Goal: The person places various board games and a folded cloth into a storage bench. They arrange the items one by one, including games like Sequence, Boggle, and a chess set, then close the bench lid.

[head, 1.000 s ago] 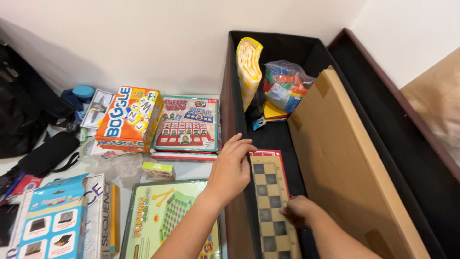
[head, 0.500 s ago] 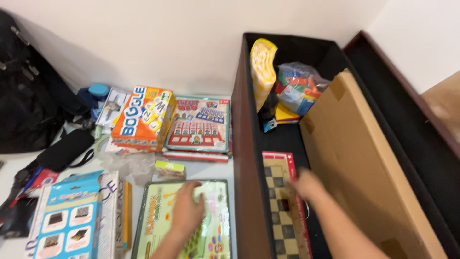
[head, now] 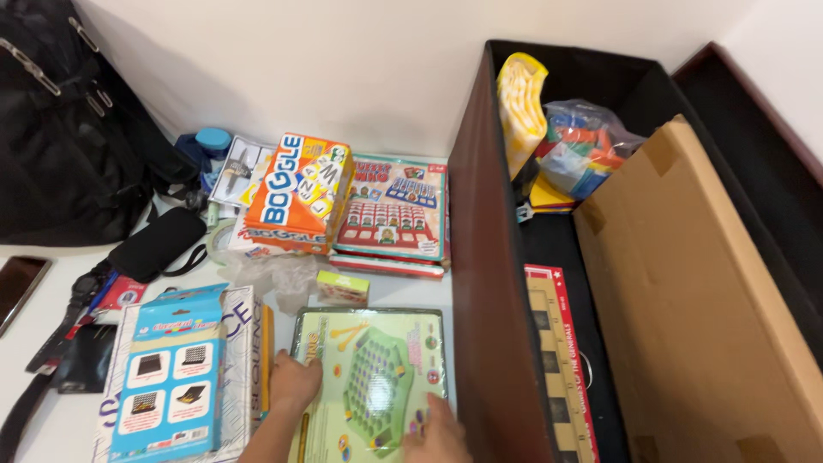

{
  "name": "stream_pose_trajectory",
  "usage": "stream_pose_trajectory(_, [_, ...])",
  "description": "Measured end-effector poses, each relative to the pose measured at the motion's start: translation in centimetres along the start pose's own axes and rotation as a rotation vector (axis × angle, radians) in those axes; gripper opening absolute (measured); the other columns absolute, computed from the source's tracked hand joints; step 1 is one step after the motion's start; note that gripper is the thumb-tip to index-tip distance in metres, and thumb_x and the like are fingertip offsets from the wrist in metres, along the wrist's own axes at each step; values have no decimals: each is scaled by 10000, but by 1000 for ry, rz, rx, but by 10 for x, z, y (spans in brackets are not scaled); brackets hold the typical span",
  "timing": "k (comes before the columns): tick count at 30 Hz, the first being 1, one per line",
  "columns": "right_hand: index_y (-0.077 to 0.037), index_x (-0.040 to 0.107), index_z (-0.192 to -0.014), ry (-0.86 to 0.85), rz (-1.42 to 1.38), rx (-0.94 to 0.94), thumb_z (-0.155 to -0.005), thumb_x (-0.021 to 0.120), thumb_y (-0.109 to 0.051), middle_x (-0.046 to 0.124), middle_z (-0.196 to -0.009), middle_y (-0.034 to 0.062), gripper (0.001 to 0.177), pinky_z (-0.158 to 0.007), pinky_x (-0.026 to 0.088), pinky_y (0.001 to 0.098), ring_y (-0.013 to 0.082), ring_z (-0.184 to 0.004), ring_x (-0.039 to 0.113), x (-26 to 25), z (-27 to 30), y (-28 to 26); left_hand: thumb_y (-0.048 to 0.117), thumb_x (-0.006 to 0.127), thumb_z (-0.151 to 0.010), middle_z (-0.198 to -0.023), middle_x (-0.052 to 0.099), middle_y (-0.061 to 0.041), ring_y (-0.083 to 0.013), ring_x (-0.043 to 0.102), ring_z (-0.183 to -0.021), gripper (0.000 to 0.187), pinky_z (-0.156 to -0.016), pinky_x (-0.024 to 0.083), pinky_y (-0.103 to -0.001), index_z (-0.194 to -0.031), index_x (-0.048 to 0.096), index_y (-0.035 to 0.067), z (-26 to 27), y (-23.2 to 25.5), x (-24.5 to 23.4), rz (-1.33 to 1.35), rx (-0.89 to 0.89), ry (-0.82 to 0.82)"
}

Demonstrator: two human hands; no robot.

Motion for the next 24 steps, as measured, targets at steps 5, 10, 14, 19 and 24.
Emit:
stream_pose_trajectory(5, [-39,265,-1524,92,161,365,-799,831,-316,448,-1461,194,960,-1132,394,456,368,-1345,481,31,-33,86,428,678,-823,-1343,588,-331,-467,581,-1258,788,-1098,455,-490,-1412,487,-59,-10,-2,1,-97,37,5])
stream_pose_trajectory(10, [-42,589,-1309,87,106,483,-778,813,-352,618,-1335,181,655,-1023,522,441,352,-1223,620,36,-56,103,460,696,-827,-1363,564,-349,-460,574,-1267,754,-1110,451,-464,-1336,553,-77,-5,7,-6,-99,-15,-84])
stream_pose_trajectory(14, [148,726,-1097,-75,-619,399,-776,700,-199,734,-975,303,473,-646,594,526,381,-749,721,59,-83,96,450,675,-820,-1278,657,-334,-449,665,-1181,759,-1052,508,-457,-1351,520,-70,-3,18,-10,-4,-19,-146])
stream_pose_trajectory(19, [69,674,-1204,-128,-544,507,-806,679,-278,729,-1100,253,529,-812,595,525,387,-971,741,47,-73,86,447,668,-868,-1278,643,-310,-431,646,-1166,758,-1020,486,-450,-1399,429,-38,7,28,-31,60,47,-191])
stream_pose_trajectory(24, [-60,554,-1382,-155,-369,546,-784,685,-342,584,-1400,180,675,-1124,359,520,335,-1337,523,25,-50,62,467,545,-944,-1287,655,-252,-378,680,-1156,693,-1002,506,-422,-1506,391,91,29,27,-38,228,42,-271])
Point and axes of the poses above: each hand's wrist, its own z-axis away from the middle knuckle, its own x-axis out of the palm, y = z × x, the point moved 9 cm from there along -z, towards the middle knuckle
